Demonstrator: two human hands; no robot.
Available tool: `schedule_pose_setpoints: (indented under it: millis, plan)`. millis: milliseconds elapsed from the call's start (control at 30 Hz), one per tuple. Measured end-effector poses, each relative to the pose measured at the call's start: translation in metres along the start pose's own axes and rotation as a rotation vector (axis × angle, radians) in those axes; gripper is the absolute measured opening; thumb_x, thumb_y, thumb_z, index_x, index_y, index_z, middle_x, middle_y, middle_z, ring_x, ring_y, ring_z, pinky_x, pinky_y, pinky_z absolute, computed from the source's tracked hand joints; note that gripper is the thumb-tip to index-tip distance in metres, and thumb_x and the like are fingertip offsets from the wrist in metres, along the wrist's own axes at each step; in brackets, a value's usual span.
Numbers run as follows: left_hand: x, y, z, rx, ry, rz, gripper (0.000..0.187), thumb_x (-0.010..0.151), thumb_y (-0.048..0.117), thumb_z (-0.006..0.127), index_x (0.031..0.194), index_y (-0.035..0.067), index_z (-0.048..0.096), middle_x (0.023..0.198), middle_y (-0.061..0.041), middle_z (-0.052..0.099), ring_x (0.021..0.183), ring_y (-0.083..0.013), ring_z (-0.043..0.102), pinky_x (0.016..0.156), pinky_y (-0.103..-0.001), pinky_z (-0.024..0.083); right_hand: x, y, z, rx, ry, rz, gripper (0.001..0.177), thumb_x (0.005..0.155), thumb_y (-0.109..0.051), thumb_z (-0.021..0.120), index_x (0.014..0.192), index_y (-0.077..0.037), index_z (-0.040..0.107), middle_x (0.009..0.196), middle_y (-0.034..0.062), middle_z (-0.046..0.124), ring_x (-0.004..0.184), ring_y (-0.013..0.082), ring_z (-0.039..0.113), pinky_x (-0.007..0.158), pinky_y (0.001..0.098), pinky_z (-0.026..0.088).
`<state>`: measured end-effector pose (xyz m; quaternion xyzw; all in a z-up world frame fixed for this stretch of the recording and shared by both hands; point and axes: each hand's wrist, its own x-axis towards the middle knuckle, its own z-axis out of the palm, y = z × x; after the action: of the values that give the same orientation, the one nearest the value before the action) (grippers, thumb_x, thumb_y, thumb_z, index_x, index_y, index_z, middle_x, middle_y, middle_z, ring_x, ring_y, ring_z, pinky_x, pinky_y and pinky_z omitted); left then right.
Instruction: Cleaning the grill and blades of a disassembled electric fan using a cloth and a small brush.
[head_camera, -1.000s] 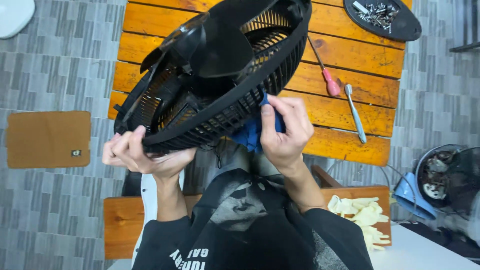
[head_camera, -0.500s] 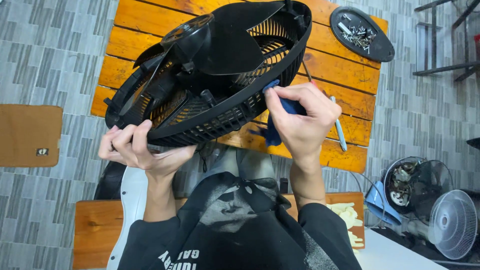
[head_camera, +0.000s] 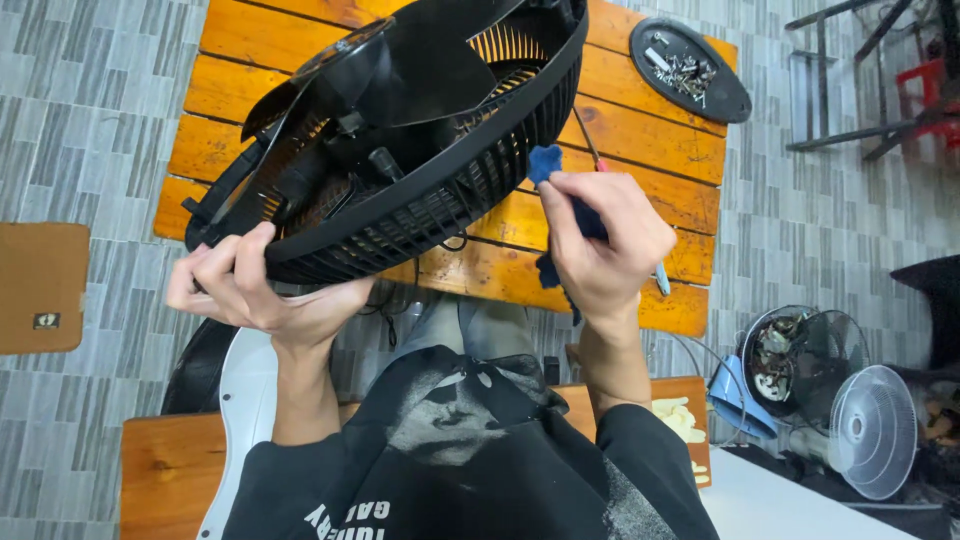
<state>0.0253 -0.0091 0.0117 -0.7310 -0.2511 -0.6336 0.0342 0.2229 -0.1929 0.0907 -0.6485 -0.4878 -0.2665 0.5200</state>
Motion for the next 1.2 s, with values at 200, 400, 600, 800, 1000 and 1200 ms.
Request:
schedule_pose_setpoints:
  millis: [200,400,600,800,1000,1200]
  plan:
    - [-0.002,-0.002,-0.003,-0.003,-0.003,0.000,0.078,0.069,0.063,0.101,0.108,0.006,0.064,0.092,-0.014,0.054,0.090,-0.0391,0.053,0.096,-0.055,0.038,0.007,0.010,0.034,-0.036,0.093,-0.284,0.014,0.080,0.012,0.082,0.089,0.001,0.081,0.081,0.0130,0.073,0.066,0.0284,0.071,0.064,0.0362,0.060]
    - [-0.002,-0.001,-0.001,-0.006,0.012,-0.013,0.079,0.065,0.063,0.104,0.105,0.007,0.064,0.092,-0.013,0.054,0.093,-0.0401,0.050,0.095,-0.054,0.039,-0.013,0.010,0.028,-0.089,-0.002,-0.238,0.015,0.086,0.007,0.073,0.099,0.003,0.080,0.086,0.0134,0.067,0.071,0.0279,0.069,0.069,0.0383,0.060]
    - [0.011,0.003,-0.007,0.031,-0.060,-0.044,0.063,0.072,0.049,0.089,0.108,0.006,0.059,0.098,-0.013,0.047,0.104,-0.0370,0.038,0.091,-0.052,0.042,-0.038,0.002,0.014,-0.031,-0.134,0.022,0.013,0.091,0.007,0.066,0.102,0.005,0.073,0.092,0.0203,0.069,0.077,0.0268,0.069,0.070,0.0328,0.058]
    - [0.011,0.002,-0.008,0.048,-0.025,-0.036,0.067,0.072,0.056,0.086,0.106,0.005,0.058,0.097,-0.012,0.046,0.102,-0.0353,0.038,0.087,-0.051,0.043,-0.006,-0.002,0.022,-0.029,0.047,0.101,0.018,0.099,-0.009,0.063,0.111,0.003,0.071,0.097,0.0196,0.070,0.086,0.0293,0.068,0.079,0.0379,0.056]
    - [0.011,0.000,-0.009,0.049,-0.028,-0.047,0.068,0.071,0.055,0.088,0.106,0.005,0.057,0.097,-0.011,0.046,0.100,-0.0356,0.038,0.088,-0.051,0.042,-0.014,-0.010,0.038,-0.080,-0.016,0.109,0.013,0.100,-0.007,0.069,0.111,-0.003,0.073,0.096,0.0129,0.069,0.084,0.0232,0.067,0.080,0.0326,0.048]
    - [0.007,0.000,-0.007,0.029,-0.025,0.004,0.075,0.071,0.068,0.083,0.107,0.007,0.059,0.095,-0.011,0.046,0.105,-0.0348,0.037,0.086,-0.050,0.044,-0.023,-0.015,0.020,-0.033,-0.105,0.242,0.005,0.098,0.003,0.064,0.099,0.003,0.068,0.093,0.0156,0.069,0.087,0.0275,0.066,0.084,0.0361,0.053]
